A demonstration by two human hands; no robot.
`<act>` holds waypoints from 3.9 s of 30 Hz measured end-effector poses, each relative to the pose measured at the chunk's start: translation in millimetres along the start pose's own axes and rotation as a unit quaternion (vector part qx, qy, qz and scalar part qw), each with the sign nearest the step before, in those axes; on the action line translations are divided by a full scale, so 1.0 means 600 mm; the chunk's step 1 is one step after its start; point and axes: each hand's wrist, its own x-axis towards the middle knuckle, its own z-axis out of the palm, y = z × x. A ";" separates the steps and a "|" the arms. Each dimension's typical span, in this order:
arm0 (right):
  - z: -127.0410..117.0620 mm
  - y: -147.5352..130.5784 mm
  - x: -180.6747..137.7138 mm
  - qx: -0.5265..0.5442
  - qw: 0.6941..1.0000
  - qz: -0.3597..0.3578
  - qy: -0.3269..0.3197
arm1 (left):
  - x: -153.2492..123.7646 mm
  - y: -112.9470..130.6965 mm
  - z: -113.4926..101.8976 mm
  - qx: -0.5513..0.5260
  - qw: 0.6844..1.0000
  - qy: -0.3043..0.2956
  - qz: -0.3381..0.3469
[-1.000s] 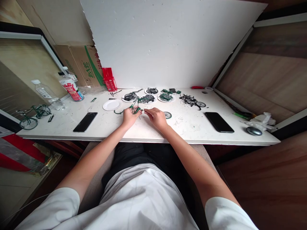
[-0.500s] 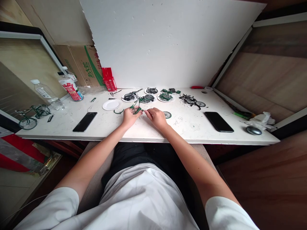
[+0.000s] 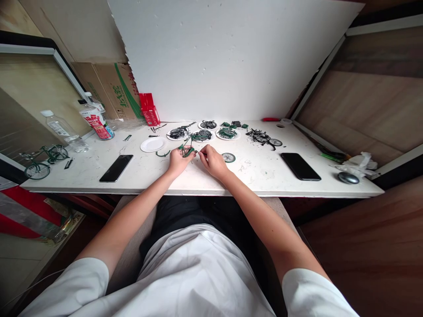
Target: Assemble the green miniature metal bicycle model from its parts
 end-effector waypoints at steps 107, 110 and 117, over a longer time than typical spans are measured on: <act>0.001 0.006 -0.001 -0.044 0.998 -0.004 -0.044 | 0.004 -0.008 -0.002 -0.071 0.996 -0.036 -0.028; 0.004 0.009 0.000 -0.103 0.994 0.007 -0.042 | 0.001 -0.004 0.000 -0.066 0.997 -0.030 -0.020; -0.001 -0.015 0.007 0.015 0.994 0.099 -0.045 | -0.003 0.009 -0.001 -0.059 0.998 -0.032 0.004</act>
